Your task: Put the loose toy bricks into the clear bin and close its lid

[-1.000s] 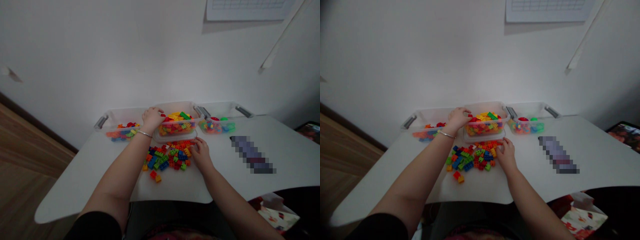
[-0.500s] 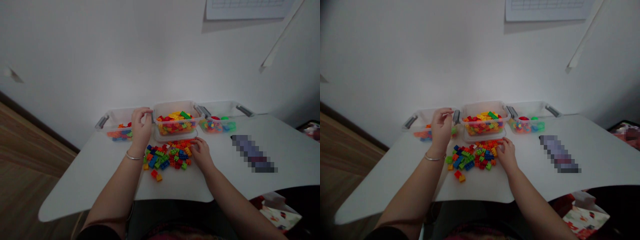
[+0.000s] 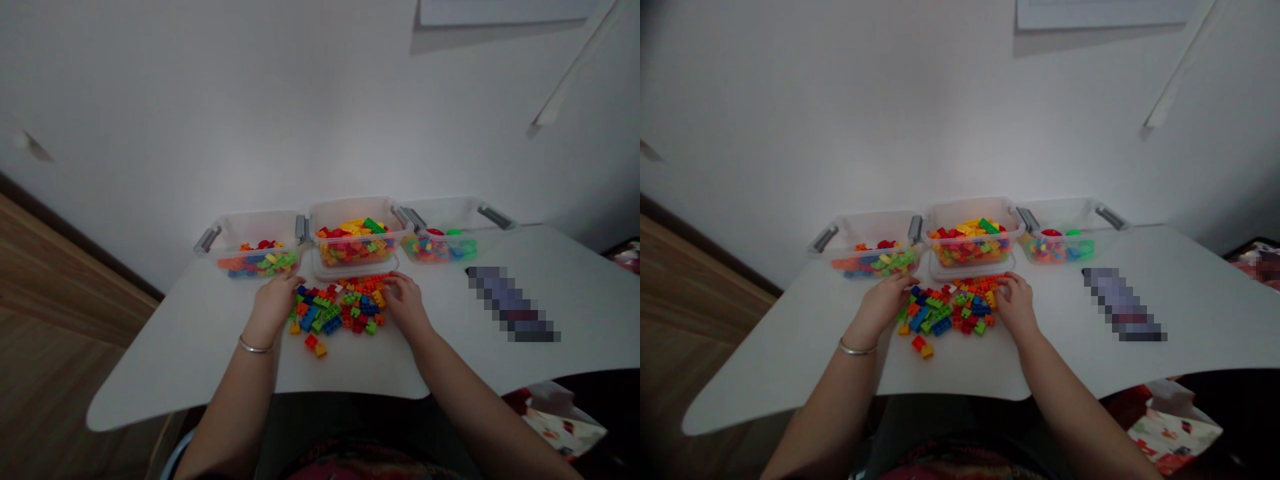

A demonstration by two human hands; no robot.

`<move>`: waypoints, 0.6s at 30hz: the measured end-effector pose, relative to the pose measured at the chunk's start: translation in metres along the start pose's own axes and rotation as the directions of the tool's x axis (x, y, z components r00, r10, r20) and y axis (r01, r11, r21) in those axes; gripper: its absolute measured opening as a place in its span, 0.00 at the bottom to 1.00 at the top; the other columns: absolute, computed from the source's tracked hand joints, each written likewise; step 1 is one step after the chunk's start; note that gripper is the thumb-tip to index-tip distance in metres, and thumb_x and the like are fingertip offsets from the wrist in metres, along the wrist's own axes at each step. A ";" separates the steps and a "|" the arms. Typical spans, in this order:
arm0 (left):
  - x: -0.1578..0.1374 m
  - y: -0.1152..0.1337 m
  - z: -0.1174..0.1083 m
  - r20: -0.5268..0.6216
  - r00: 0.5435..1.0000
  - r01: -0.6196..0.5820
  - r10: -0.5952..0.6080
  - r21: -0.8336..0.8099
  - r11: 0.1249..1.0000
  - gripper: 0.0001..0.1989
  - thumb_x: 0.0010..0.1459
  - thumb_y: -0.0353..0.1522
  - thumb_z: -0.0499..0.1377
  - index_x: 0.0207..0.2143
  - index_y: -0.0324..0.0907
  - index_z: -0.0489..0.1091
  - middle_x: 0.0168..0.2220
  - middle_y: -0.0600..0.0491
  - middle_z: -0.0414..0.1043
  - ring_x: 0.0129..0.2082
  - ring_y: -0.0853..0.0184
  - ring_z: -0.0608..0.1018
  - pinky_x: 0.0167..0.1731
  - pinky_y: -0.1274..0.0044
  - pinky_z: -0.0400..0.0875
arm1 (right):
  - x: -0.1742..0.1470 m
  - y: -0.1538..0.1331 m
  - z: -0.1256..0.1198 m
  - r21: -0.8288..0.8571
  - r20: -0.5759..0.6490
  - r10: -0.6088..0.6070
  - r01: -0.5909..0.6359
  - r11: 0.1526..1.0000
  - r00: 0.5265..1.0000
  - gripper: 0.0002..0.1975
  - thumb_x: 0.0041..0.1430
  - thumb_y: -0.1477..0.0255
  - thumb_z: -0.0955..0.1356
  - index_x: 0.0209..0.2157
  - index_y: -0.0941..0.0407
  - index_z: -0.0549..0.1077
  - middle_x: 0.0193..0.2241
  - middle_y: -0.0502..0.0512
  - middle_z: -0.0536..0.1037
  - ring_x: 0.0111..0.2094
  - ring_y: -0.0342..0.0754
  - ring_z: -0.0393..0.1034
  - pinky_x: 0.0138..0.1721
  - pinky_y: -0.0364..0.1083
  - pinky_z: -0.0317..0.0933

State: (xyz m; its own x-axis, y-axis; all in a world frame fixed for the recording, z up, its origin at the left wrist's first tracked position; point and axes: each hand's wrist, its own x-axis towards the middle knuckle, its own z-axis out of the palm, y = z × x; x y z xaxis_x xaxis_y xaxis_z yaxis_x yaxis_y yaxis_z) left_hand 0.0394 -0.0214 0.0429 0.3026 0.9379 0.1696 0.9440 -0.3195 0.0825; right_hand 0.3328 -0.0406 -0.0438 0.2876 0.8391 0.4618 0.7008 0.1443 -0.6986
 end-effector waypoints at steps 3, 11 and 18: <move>0.000 0.000 0.000 0.007 1.000 -0.026 0.025 0.022 0.999 0.19 0.58 0.25 0.52 0.47 0.50 0.74 0.48 0.49 0.75 0.46 0.60 0.78 0.39 0.73 0.73 | 0.000 -0.001 0.000 -0.005 0.004 -0.004 0.004 1.000 1.000 0.14 0.50 0.67 0.64 0.36 0.56 0.76 0.47 0.63 0.74 0.49 0.57 0.67 0.55 0.61 0.56; 0.002 0.004 0.004 0.029 0.998 -0.056 0.056 -0.016 0.998 0.18 0.59 0.25 0.52 0.47 0.49 0.73 0.46 0.49 0.76 0.46 0.60 0.78 0.39 0.73 0.72 | 0.000 -0.005 -0.001 -0.016 0.013 -0.013 0.013 1.000 1.000 0.14 0.50 0.67 0.64 0.36 0.56 0.77 0.46 0.63 0.74 0.49 0.58 0.67 0.55 0.61 0.56; 0.004 0.002 0.009 -0.113 0.993 0.023 -0.032 -0.073 0.997 0.13 0.60 0.31 0.54 0.47 0.46 0.71 0.47 0.48 0.74 0.43 0.60 0.78 0.37 0.73 0.73 | 0.000 -0.003 0.000 -0.025 0.023 -0.023 0.023 0.999 0.999 0.13 0.50 0.68 0.64 0.36 0.56 0.76 0.46 0.62 0.74 0.49 0.57 0.67 0.54 0.60 0.57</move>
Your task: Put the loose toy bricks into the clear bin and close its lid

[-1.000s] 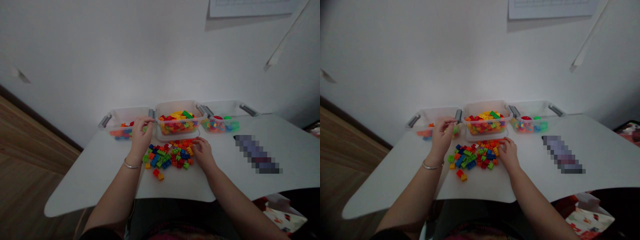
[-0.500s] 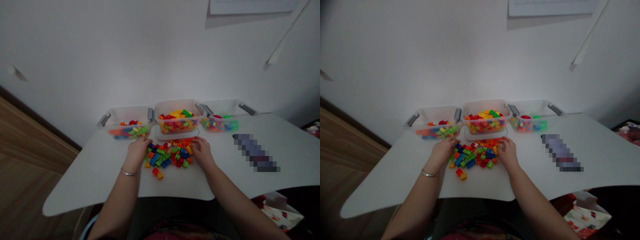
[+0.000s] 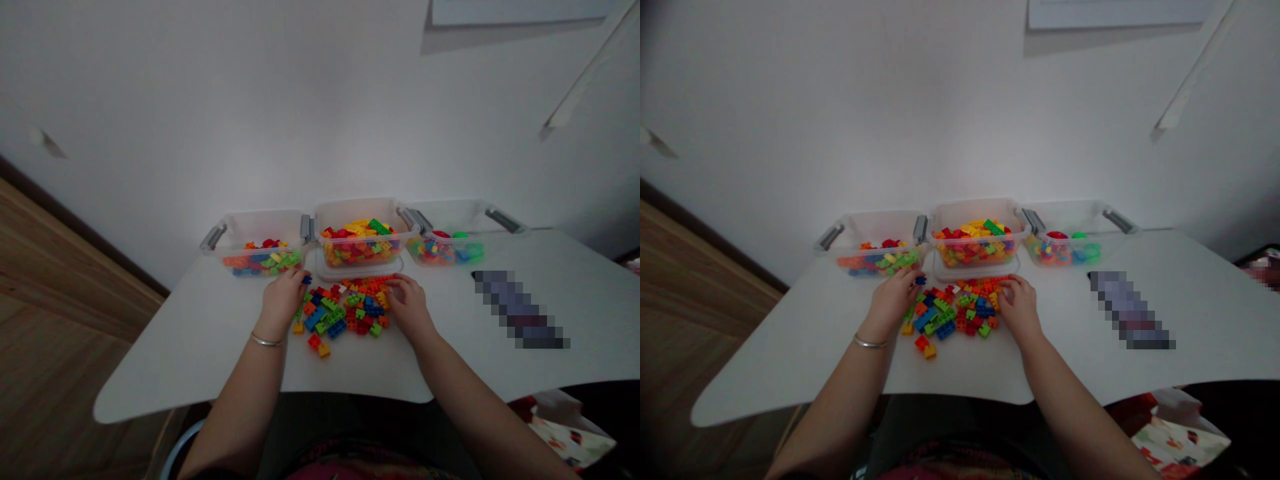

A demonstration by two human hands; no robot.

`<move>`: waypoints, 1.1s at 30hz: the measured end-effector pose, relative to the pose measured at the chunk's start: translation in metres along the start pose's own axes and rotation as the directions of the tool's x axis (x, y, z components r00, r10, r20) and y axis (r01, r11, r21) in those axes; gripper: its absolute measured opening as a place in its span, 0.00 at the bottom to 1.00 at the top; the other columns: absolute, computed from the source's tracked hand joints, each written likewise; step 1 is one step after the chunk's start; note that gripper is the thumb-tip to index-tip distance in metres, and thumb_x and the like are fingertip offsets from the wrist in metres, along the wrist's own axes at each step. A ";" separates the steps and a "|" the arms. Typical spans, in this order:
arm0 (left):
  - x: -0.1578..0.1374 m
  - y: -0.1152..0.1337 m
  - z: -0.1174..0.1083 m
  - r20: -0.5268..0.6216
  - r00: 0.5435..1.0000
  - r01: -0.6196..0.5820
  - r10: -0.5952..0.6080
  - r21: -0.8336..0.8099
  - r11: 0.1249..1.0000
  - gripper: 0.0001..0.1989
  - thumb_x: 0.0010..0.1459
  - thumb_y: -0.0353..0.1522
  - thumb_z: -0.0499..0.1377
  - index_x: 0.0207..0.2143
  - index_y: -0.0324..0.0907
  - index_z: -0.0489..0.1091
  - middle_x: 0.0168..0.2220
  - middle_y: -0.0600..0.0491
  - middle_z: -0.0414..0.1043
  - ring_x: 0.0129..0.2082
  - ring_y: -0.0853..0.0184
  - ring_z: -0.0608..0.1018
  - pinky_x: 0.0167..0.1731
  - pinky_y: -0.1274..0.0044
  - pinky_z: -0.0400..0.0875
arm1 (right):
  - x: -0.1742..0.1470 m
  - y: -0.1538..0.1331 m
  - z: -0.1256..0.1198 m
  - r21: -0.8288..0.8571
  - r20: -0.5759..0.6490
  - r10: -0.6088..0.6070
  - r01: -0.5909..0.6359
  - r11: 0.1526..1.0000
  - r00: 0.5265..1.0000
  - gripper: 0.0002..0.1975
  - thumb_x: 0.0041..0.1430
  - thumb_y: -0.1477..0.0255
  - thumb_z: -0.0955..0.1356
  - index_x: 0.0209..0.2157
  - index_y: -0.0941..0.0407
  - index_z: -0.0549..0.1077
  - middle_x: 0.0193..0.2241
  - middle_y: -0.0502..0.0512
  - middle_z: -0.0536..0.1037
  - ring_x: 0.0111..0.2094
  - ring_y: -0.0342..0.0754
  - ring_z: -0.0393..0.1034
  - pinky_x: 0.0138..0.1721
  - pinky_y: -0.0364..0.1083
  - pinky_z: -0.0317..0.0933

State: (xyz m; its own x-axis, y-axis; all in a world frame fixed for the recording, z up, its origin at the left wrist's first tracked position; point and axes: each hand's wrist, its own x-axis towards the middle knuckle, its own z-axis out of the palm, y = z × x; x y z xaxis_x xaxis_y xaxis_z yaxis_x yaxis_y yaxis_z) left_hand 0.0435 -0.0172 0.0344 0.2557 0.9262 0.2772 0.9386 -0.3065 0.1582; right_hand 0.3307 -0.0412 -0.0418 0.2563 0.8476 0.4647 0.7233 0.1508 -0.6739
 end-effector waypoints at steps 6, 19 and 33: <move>0.003 -0.007 0.004 -0.250 0.959 -0.232 0.135 -0.417 0.879 0.12 0.60 0.34 0.57 0.45 0.43 0.72 0.36 0.51 0.74 0.33 0.68 0.76 0.32 0.77 0.73 | 0.001 0.001 0.000 0.012 0.001 0.009 -0.009 1.000 1.000 0.13 0.50 0.67 0.65 0.36 0.56 0.77 0.46 0.62 0.74 0.48 0.57 0.67 0.54 0.60 0.57; 0.057 0.040 -0.034 -0.618 0.763 -0.262 -0.191 -0.565 0.782 0.12 0.54 0.28 0.60 0.43 0.41 0.69 0.41 0.50 0.74 0.42 0.67 0.76 0.46 0.74 0.70 | -0.001 -0.001 0.000 0.012 0.001 0.019 -0.019 1.000 1.000 0.16 0.50 0.65 0.64 0.36 0.57 0.77 0.46 0.64 0.74 0.48 0.58 0.67 0.54 0.61 0.57; 0.103 0.050 -0.047 -0.189 0.973 0.098 -0.135 -0.190 0.977 0.14 0.57 0.38 0.57 0.42 0.43 0.76 0.42 0.47 0.77 0.41 0.60 0.76 0.41 0.70 0.66 | -0.001 0.005 0.003 0.003 -0.001 -0.018 0.018 1.000 1.000 0.15 0.50 0.65 0.64 0.35 0.56 0.77 0.45 0.64 0.74 0.47 0.58 0.68 0.53 0.61 0.59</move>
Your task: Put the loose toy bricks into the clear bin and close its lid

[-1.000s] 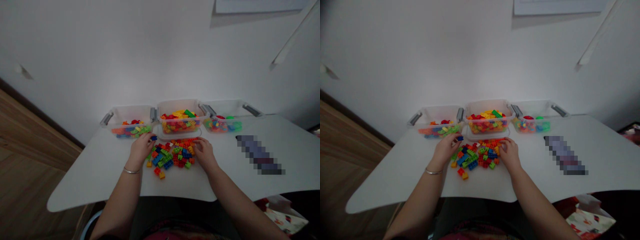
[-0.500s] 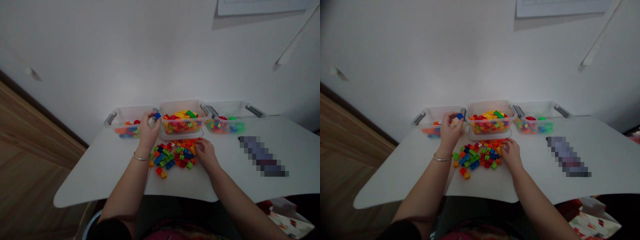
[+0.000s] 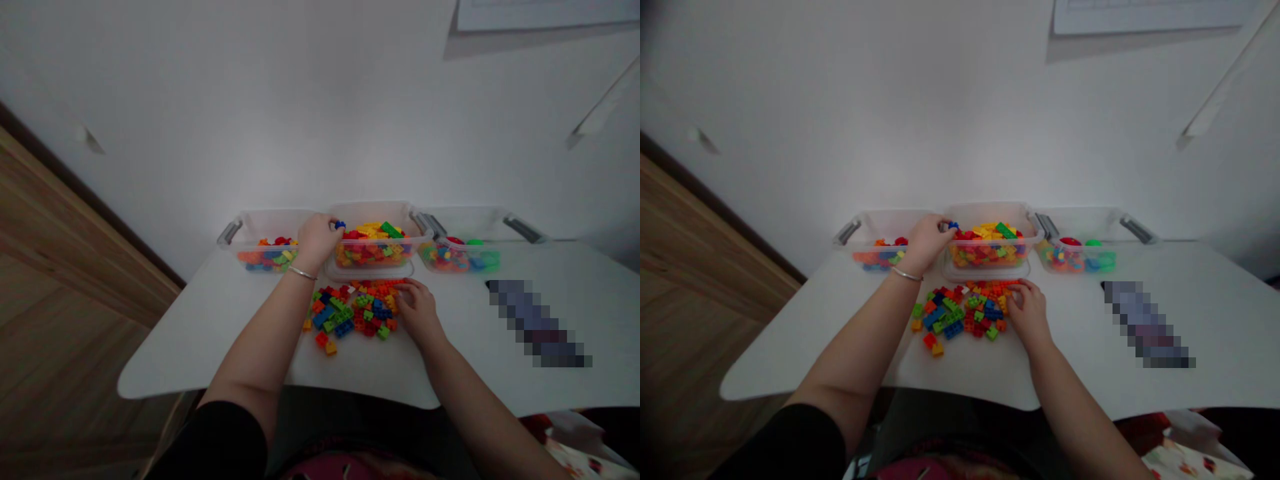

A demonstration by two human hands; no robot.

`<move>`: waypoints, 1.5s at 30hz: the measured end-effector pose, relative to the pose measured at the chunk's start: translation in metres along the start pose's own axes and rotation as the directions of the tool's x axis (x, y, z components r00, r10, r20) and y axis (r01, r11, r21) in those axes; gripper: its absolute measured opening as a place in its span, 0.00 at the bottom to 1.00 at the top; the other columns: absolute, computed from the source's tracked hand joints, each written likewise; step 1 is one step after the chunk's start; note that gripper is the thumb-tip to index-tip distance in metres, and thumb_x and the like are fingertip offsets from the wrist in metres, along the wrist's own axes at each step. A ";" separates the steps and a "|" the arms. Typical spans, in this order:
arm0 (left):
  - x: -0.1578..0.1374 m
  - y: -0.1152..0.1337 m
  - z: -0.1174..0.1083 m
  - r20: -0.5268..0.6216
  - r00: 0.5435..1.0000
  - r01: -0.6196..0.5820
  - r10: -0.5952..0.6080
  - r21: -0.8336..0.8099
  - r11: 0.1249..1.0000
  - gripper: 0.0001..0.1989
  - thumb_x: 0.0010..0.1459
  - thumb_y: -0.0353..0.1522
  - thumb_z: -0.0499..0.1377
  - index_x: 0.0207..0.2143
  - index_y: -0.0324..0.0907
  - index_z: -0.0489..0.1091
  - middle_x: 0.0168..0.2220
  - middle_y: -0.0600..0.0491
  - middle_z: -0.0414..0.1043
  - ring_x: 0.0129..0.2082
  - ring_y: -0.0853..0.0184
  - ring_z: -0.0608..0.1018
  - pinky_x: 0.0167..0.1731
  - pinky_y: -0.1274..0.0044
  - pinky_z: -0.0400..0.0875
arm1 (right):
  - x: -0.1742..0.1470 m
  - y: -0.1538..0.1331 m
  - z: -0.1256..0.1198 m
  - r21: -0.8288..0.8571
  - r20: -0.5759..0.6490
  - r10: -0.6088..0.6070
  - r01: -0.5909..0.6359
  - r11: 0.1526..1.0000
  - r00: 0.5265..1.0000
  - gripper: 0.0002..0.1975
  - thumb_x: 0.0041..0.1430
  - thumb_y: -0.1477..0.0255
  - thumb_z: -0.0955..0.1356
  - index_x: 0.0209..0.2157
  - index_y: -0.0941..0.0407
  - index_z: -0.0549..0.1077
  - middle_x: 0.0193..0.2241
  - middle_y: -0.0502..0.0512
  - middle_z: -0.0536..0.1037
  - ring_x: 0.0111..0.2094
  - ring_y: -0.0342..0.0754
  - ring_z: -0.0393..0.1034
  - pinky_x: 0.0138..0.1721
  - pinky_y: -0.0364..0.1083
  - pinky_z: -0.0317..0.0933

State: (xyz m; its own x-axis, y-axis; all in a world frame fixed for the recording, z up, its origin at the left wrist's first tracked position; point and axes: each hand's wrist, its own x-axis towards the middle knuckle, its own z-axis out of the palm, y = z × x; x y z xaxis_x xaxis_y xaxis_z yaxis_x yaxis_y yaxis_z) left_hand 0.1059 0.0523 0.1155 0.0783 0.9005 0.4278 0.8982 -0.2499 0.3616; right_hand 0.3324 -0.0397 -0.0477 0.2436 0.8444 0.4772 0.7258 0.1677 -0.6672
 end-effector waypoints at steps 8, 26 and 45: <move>0.003 0.012 -0.003 -0.021 1.000 0.013 -0.010 0.174 0.985 0.22 0.57 0.33 0.55 0.55 0.46 0.67 0.46 0.46 0.76 0.48 0.54 0.73 0.48 0.64 0.58 | -0.001 -0.002 -0.002 0.008 0.004 0.007 -0.007 1.000 1.000 0.15 0.51 0.65 0.64 0.35 0.56 0.77 0.45 0.64 0.73 0.48 0.58 0.67 0.54 0.61 0.58; -0.063 -0.034 -0.027 -0.226 0.971 -0.078 0.077 0.004 0.997 0.16 0.57 0.35 0.58 0.48 0.45 0.73 0.41 0.48 0.76 0.44 0.56 0.73 0.48 0.66 0.63 | 0.000 -0.001 0.001 0.022 0.004 0.028 -0.028 0.999 1.000 0.14 0.50 0.66 0.64 0.35 0.56 0.78 0.45 0.63 0.72 0.47 0.57 0.67 0.55 0.60 0.59; -0.118 -0.085 -0.017 0.486 0.874 0.007 -0.012 0.014 1.000 0.18 0.52 0.33 0.60 0.47 0.43 0.73 0.40 0.47 0.77 0.37 0.62 0.78 0.41 0.73 0.71 | 0.000 -0.002 0.000 0.032 0.000 0.030 -0.030 0.999 1.000 0.14 0.49 0.65 0.64 0.34 0.55 0.77 0.45 0.62 0.72 0.47 0.56 0.67 0.54 0.60 0.59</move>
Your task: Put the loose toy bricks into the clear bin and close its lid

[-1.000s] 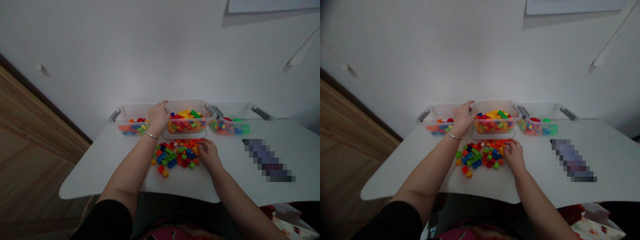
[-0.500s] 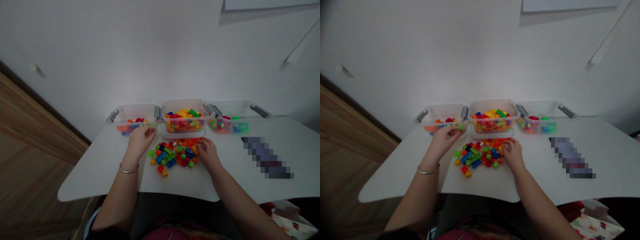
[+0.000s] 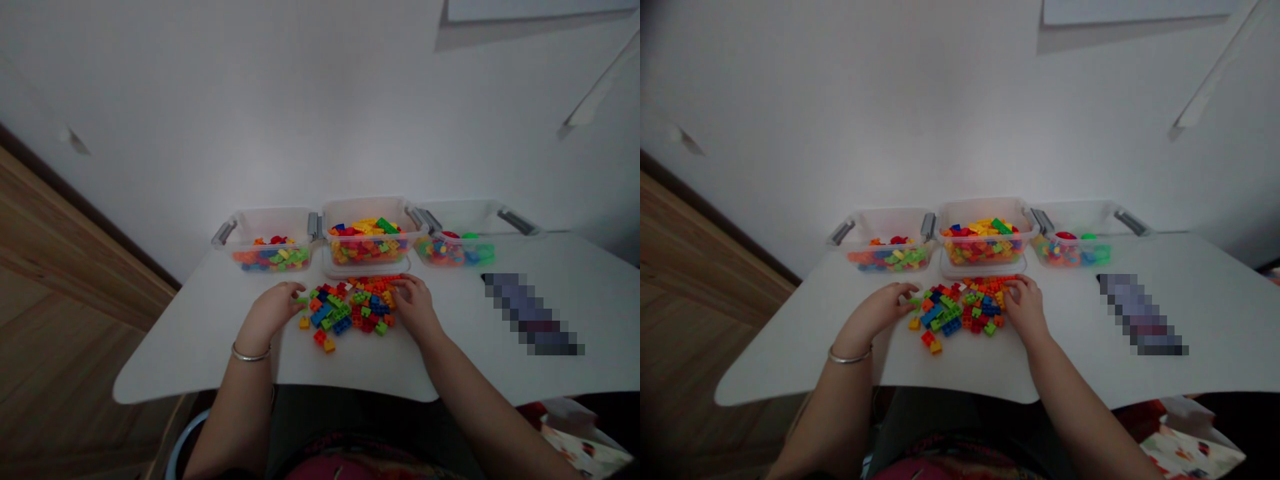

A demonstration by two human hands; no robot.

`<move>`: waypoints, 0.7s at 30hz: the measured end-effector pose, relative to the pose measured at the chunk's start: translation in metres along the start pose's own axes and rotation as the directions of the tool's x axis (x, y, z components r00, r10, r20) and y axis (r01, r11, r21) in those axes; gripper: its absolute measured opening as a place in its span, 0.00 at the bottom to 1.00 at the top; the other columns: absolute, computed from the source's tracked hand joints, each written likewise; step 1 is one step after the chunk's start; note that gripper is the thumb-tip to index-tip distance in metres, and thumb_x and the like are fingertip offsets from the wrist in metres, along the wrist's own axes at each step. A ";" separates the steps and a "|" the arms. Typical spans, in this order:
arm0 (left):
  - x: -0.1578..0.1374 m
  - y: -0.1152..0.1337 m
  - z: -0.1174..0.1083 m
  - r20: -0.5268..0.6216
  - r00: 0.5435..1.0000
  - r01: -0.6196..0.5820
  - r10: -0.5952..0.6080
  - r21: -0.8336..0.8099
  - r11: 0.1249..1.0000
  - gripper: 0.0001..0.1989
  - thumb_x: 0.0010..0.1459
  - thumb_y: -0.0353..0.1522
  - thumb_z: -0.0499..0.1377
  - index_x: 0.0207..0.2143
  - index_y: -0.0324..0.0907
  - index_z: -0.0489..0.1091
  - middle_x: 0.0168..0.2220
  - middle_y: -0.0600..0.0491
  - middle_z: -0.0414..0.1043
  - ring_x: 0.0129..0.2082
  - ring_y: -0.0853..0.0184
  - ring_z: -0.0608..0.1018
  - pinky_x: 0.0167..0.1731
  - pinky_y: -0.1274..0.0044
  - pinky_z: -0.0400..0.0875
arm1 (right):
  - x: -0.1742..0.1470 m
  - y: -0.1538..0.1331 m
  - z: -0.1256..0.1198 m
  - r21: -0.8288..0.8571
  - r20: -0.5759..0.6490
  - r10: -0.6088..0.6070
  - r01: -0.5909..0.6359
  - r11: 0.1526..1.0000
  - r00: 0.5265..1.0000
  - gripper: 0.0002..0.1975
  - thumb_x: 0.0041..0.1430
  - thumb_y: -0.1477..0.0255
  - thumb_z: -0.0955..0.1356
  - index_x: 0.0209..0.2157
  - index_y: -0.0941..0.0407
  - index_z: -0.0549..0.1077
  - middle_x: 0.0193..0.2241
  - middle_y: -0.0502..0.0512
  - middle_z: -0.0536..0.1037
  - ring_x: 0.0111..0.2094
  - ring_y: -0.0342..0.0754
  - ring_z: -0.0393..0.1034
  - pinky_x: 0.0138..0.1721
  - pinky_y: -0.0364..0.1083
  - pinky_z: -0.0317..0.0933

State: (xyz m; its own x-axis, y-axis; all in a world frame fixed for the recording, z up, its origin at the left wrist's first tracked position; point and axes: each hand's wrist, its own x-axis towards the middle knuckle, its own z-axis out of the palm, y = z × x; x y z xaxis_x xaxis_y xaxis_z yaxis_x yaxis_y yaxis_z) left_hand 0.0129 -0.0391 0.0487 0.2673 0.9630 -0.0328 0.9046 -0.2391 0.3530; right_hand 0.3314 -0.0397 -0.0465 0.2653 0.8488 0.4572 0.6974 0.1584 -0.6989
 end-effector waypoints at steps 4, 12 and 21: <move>0.002 -0.001 0.002 -0.059 0.998 -0.020 0.016 -0.061 0.998 0.17 0.52 0.32 0.60 0.46 0.41 0.74 0.41 0.46 0.75 0.34 0.63 0.79 0.41 0.72 0.72 | 0.001 0.001 0.000 -0.005 -0.005 0.004 -0.004 1.000 1.000 0.13 0.49 0.66 0.65 0.34 0.55 0.78 0.45 0.61 0.72 0.47 0.56 0.68 0.54 0.59 0.59; 0.001 -0.003 0.004 0.015 1.000 -0.021 0.023 -0.129 0.991 0.21 0.50 0.30 0.61 0.48 0.40 0.72 0.45 0.45 0.71 0.31 0.67 0.78 0.38 0.74 0.74 | 0.000 -0.001 0.000 -0.011 0.005 0.005 -0.005 1.000 1.000 0.14 0.49 0.66 0.64 0.35 0.55 0.78 0.46 0.62 0.72 0.48 0.56 0.67 0.55 0.60 0.59; 0.008 0.000 0.009 -0.138 0.988 -0.079 0.064 -0.108 0.991 0.14 0.51 0.27 0.60 0.41 0.41 0.75 0.39 0.47 0.74 0.36 0.63 0.77 0.43 0.69 0.75 | 0.000 0.002 0.001 -0.015 0.000 -0.012 0.012 1.000 1.000 0.14 0.50 0.66 0.64 0.35 0.55 0.78 0.45 0.62 0.72 0.47 0.56 0.67 0.55 0.60 0.59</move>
State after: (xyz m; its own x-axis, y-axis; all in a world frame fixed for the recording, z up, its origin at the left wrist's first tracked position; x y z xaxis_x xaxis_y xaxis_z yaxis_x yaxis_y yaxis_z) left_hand 0.0182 -0.0328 0.0403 0.2760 0.9538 0.1188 0.8393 -0.2994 0.4538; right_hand 0.3323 -0.0389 -0.0486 0.2566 0.8471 0.4655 0.7104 0.1613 -0.6851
